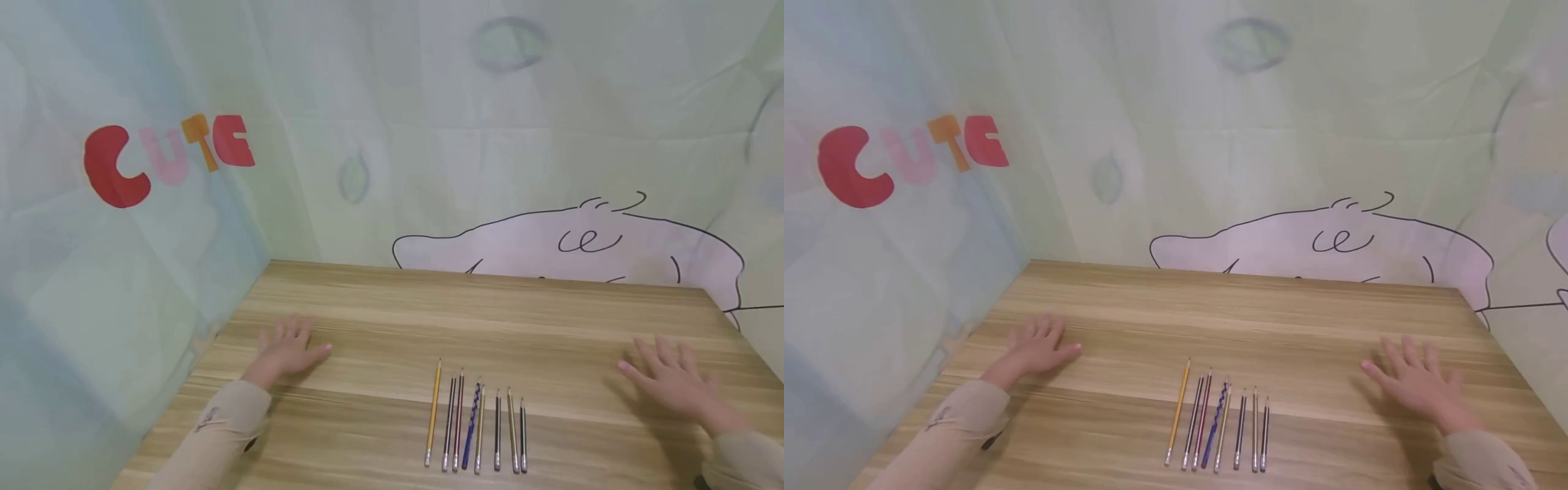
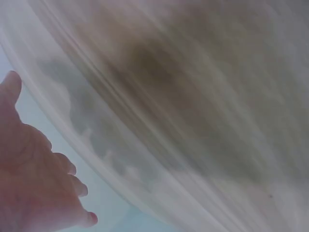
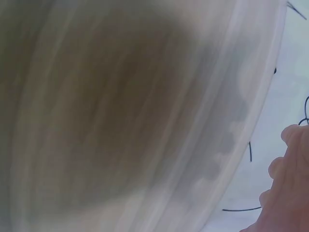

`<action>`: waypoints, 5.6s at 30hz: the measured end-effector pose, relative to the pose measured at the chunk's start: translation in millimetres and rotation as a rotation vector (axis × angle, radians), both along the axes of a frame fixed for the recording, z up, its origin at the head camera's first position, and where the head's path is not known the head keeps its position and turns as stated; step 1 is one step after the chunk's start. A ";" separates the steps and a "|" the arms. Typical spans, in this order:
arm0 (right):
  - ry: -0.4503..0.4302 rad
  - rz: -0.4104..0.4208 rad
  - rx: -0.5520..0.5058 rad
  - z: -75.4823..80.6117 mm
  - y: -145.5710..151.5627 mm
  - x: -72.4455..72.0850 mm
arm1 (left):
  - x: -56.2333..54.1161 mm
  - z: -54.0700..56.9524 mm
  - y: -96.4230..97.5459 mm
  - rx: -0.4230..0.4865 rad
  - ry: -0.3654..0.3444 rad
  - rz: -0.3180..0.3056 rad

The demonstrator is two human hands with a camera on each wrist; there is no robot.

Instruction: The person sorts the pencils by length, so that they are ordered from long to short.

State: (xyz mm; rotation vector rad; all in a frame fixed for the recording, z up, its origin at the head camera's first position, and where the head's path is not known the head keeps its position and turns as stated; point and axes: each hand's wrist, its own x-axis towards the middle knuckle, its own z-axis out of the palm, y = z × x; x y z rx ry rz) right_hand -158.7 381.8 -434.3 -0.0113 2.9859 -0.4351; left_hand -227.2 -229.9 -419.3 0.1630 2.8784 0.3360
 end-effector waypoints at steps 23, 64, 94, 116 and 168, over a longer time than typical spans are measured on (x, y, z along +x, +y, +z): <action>0.060 0.104 0.065 25.8 -50.6 -8.0 | 0.1 8.7 54.6 -0.016 0.064 -0.128; 0.348 0.407 -0.194 28.4 -155.0 -5.9 | 32.7 3.5 147.2 0.326 0.133 -0.284; 0.012 0.453 -0.566 4.8 -214.9 4.2 | 51.7 -3.2 175.4 0.359 0.011 -0.262; 0.069 0.383 -0.432 -4.8 -239.4 1.7 | 52.2 -10.7 186.4 0.283 -0.003 -0.190; 0.038 0.162 -0.350 -8.4 -257.5 0.8 | 51.8 -8.9 193.4 0.218 0.012 -0.149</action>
